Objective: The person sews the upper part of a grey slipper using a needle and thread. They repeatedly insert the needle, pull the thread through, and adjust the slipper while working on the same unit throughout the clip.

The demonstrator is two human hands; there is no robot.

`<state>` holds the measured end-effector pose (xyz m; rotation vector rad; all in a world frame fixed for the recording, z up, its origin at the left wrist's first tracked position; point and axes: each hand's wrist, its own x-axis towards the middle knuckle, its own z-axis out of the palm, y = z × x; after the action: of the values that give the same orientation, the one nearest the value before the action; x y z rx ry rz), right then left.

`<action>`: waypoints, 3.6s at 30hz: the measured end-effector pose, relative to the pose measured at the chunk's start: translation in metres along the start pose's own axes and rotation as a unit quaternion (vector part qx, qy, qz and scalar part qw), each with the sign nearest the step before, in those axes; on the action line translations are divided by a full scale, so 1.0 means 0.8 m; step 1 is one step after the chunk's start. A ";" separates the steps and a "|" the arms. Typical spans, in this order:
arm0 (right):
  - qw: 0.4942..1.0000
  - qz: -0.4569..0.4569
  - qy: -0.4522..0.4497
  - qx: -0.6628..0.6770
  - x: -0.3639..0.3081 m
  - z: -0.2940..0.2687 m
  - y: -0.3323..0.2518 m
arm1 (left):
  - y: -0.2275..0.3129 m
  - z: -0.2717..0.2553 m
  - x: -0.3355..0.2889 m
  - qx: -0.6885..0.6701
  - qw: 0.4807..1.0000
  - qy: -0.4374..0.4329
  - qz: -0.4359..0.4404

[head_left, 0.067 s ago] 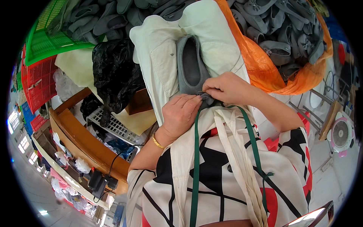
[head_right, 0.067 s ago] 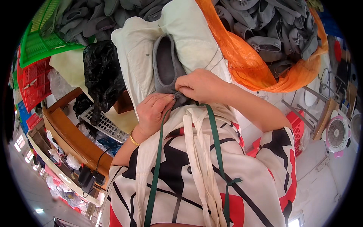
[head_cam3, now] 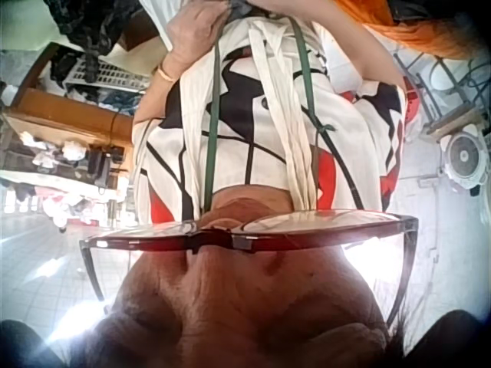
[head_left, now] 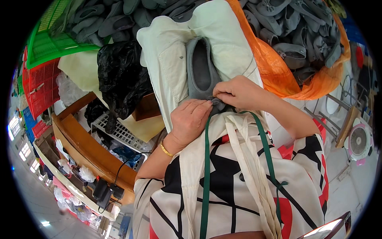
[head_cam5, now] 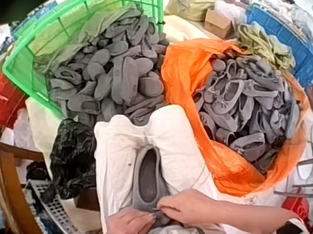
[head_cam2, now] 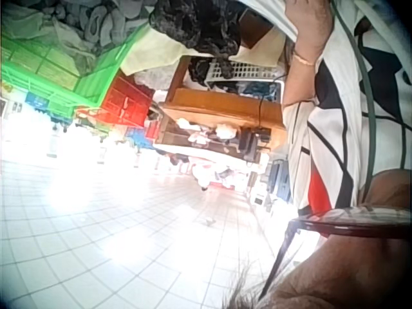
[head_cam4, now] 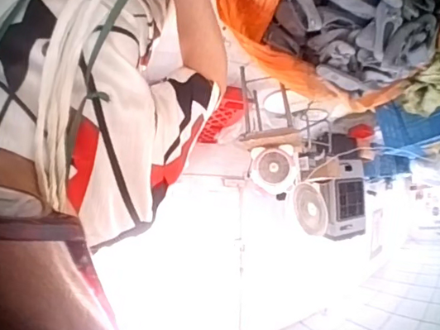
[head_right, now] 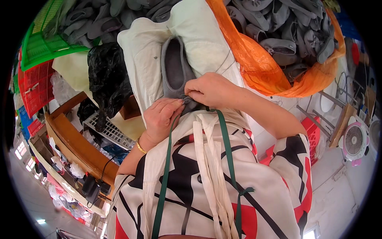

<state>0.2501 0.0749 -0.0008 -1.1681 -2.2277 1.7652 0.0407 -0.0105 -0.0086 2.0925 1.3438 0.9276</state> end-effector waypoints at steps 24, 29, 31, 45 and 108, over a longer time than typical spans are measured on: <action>1.000 0.013 0.007 -0.012 0.022 0.028 -0.018 | 0.010 -0.009 -0.006 0.074 0.995 -0.038 0.063; 0.982 -0.073 0.034 -0.173 0.018 0.005 -0.029 | 0.018 -0.014 0.006 0.113 0.987 -0.070 0.091; 0.976 -0.101 0.055 -0.184 0.019 0.007 -0.042 | 0.021 -0.015 0.003 0.137 0.984 -0.067 0.092; 0.985 -0.125 0.096 -0.063 0.043 0.043 -0.024 | 0.022 -0.012 -0.003 0.130 0.988 -0.035 0.077; 0.990 -0.068 0.057 -0.109 -0.014 0.018 -0.006 | -0.008 -0.002 -0.007 -0.032 0.990 -0.013 -0.136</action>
<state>0.2483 0.0563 0.0030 -1.0898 -2.4137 1.3987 0.0341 -0.0130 -0.0136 1.8097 1.5178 0.8138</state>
